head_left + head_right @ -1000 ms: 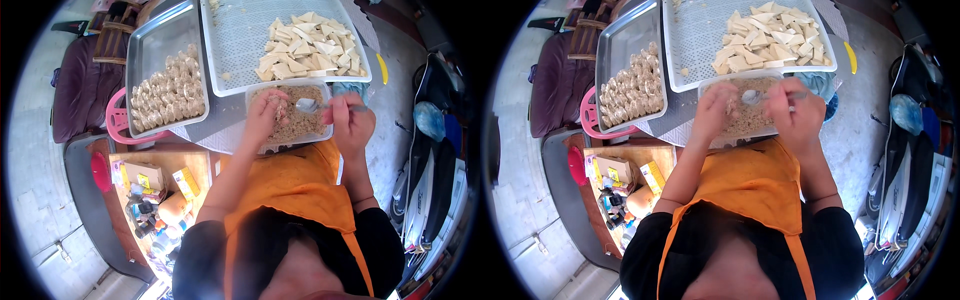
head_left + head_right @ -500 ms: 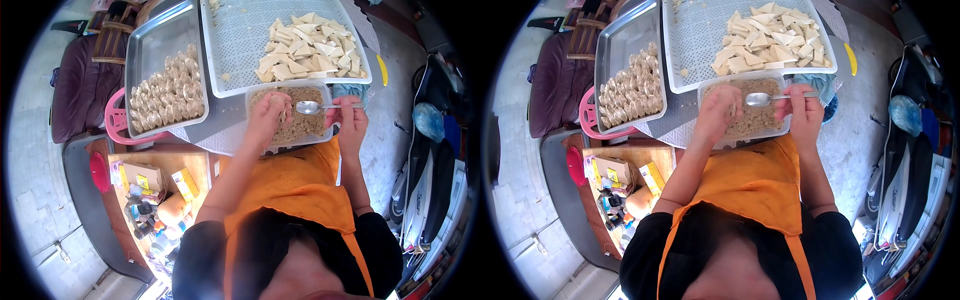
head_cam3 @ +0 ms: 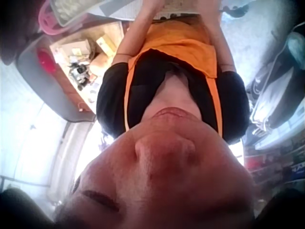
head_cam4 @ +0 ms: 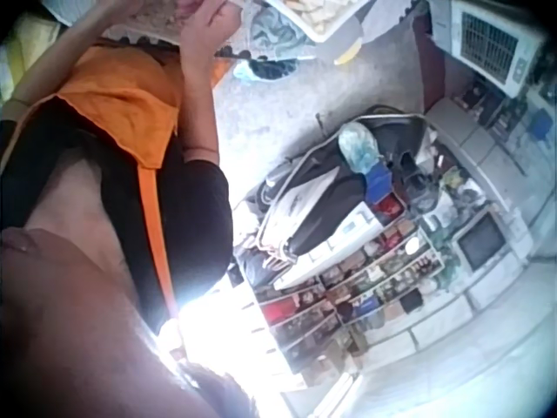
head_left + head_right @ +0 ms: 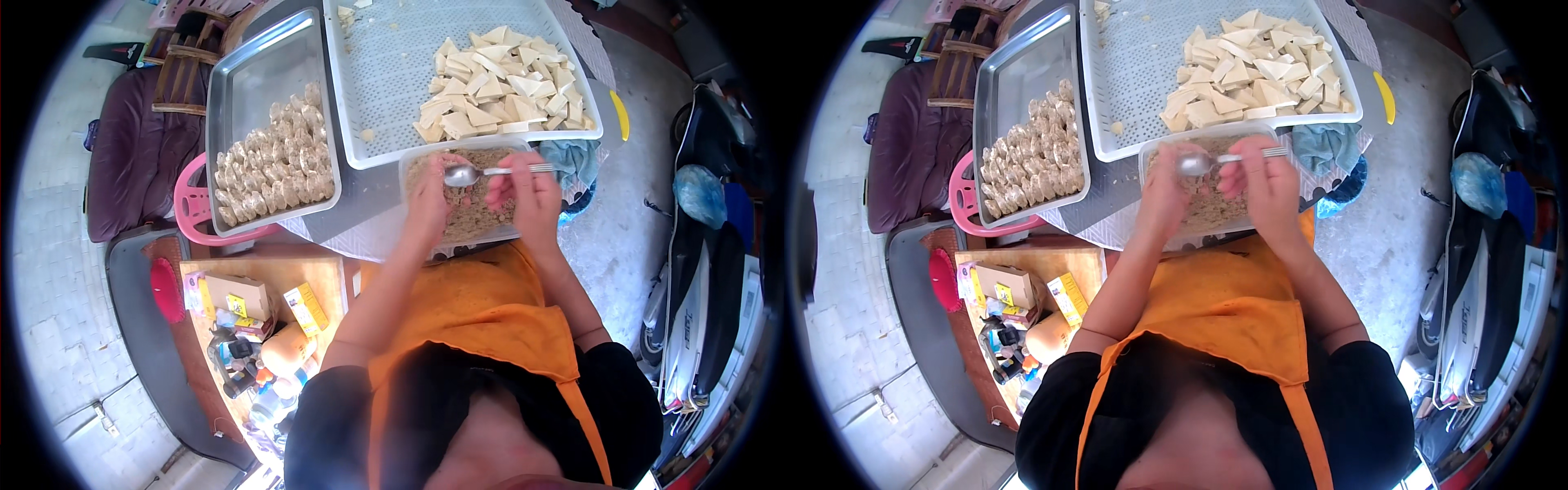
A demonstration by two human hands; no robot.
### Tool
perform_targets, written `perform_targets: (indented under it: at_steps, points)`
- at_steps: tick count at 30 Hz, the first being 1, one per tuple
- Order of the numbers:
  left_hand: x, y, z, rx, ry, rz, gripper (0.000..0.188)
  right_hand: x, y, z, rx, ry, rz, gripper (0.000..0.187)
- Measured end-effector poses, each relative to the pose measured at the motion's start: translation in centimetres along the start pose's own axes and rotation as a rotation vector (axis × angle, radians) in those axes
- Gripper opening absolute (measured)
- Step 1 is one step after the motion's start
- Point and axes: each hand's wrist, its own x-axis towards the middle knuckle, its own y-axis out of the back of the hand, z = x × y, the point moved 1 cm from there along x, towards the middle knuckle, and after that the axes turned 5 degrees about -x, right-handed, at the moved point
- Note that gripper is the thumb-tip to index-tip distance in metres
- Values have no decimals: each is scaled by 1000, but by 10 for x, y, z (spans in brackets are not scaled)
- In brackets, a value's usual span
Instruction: The person fills pieces of dough with a prepared mixture using a spoon and arranges them in a metal tray.
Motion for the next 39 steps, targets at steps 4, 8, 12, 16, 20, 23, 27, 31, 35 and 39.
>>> perform_targets:
  at_steps: [4,8,12,16,20,23,27,31,35,39]
  points:
    - [7,6,-10,-191,-59,29,47,-3,10,4,-84,42,3,20]
    - [7,15,-4,-219,-4,-25,45,1,25,-1,-148,106,101,20]
    - [1,2,6,-51,-2,-60,46,-1,34,8,-280,126,67,18]
    - [0,-2,7,-46,3,-43,48,-2,28,20,-501,126,-25,21]
    - [1,5,-4,-23,-6,-96,47,-5,22,12,-598,182,-16,20]
    - [2,6,-3,-212,41,-177,42,-2,23,13,-564,149,-13,18]
    - [-5,-11,9,-15,-72,-134,28,-4,23,13,-590,174,-12,17]
    - [0,-2,-2,-17,2,-246,25,-3,23,12,-601,191,-6,16]
    - [-2,1,-4,21,27,-166,29,-4,23,15,-606,184,-8,16]
    - [0,7,-12,-269,165,-207,37,-4,22,15,-615,183,-3,16]
